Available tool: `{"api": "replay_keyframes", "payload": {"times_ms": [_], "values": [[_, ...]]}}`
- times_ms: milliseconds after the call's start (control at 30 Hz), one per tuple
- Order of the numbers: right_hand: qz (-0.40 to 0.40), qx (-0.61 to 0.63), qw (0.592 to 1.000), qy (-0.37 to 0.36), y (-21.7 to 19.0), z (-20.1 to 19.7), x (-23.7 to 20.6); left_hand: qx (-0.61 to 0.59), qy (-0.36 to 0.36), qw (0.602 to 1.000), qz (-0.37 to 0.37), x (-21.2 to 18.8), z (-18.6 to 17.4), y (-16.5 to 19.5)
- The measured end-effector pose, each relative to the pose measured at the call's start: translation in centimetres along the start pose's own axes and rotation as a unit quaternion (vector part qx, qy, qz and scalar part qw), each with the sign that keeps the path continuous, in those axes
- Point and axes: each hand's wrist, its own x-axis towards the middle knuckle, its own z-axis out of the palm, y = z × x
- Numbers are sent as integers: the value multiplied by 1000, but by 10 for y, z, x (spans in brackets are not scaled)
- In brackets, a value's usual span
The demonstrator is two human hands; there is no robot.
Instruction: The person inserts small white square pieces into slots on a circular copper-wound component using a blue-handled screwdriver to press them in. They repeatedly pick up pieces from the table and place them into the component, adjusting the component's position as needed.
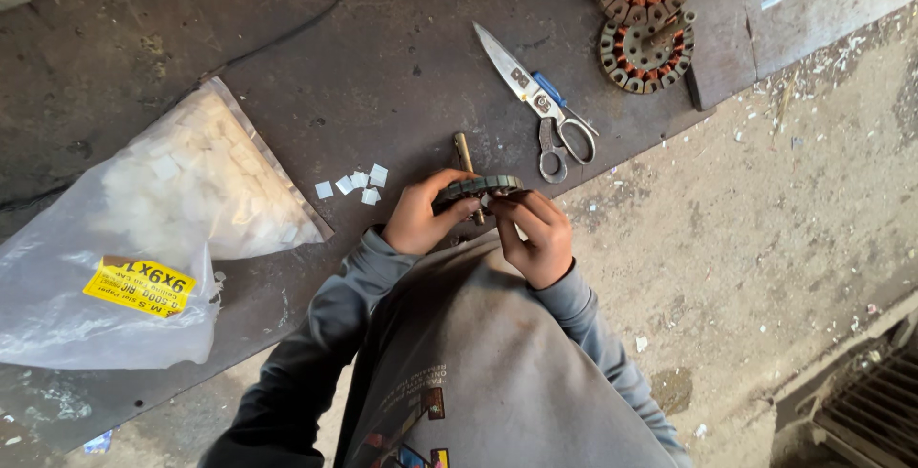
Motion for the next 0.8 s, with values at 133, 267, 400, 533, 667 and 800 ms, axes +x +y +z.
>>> {"api": "replay_keyframes", "payload": {"times_ms": [133,267,400,533,667,800], "values": [[56,34,997,36,3,7,-4,47,33,996,68,0,3,9],[67,50,996,23,6,4,-2,46,43,995,71,0,7,17],[18,16,997,-70,11,-12,10,57,51,995,65,1,10,20],[-8,15,988,-156,17,-26,30,60,54,994,79,2,12,20],[-46,-16,973,-227,19,-33,43,72,63,992,84,1,15,17],[-62,-96,966,-233,12,-28,43,107,86,987,87,3,21,11]]}}
